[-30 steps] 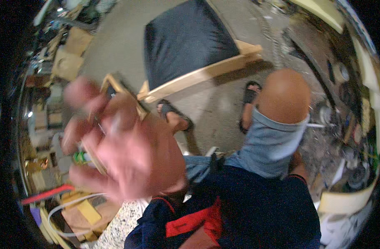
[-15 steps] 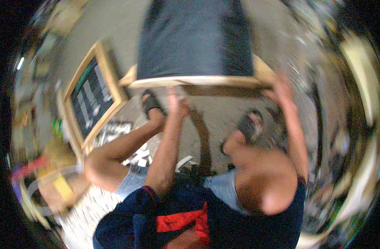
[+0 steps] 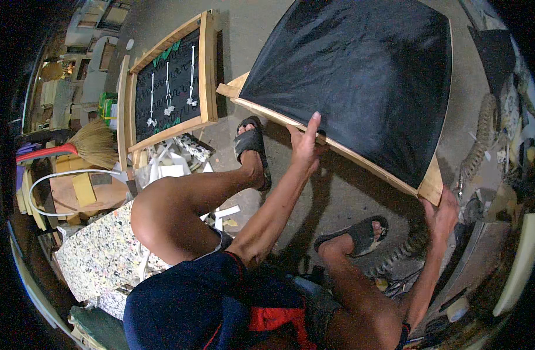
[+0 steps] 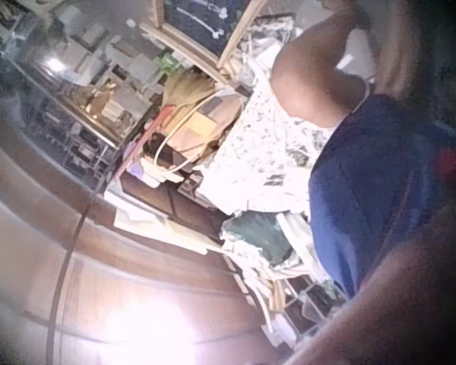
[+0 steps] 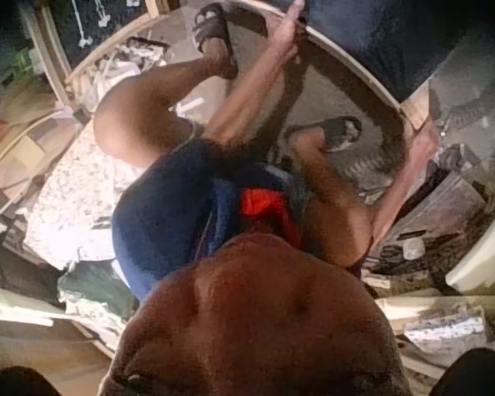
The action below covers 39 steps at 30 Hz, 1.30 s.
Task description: The person staples a black fabric sheet onto a wooden frame using a pneumatic staple gun. They repeatedly pull and smooth the fabric, then staple along the edges to secure it. The frame is flipped to work on different sides.
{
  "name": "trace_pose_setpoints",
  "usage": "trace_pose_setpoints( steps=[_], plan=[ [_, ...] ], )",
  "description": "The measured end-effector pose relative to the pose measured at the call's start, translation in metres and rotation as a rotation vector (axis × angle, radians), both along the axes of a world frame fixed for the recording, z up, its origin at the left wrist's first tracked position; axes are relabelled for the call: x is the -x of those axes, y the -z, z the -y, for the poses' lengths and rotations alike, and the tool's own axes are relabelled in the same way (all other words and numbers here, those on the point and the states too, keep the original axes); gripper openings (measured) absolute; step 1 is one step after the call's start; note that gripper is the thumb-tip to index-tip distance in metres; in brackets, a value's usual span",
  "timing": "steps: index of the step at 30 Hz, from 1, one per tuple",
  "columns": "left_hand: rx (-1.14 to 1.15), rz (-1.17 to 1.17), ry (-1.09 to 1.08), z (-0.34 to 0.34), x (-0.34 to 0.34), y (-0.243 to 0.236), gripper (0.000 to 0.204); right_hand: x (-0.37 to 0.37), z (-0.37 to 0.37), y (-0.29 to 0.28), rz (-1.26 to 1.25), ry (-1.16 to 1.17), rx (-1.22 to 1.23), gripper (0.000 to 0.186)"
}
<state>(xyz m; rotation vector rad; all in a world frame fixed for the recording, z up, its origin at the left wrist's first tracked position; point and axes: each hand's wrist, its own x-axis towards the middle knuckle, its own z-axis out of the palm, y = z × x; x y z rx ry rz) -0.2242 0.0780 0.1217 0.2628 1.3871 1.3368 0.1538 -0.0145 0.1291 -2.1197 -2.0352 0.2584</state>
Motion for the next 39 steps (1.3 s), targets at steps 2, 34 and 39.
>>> trace_pose_setpoints(
  steps=[2,34,39],
  plan=[
    [0.058,-0.032,-0.005,-0.005,-0.002,-0.013,0.108,0.003,-0.002,-0.017,-0.002,0.033,0.075,0.069],
    [0.029,-1.271,0.297,0.044,0.037,0.056,0.100,-0.072,-0.210,0.076,-0.347,0.564,-0.115,0.058],
    [0.120,-1.348,0.347,0.043,0.048,0.061,0.096,-0.132,-0.283,0.102,-0.190,0.524,-0.154,0.074]
  ],
)
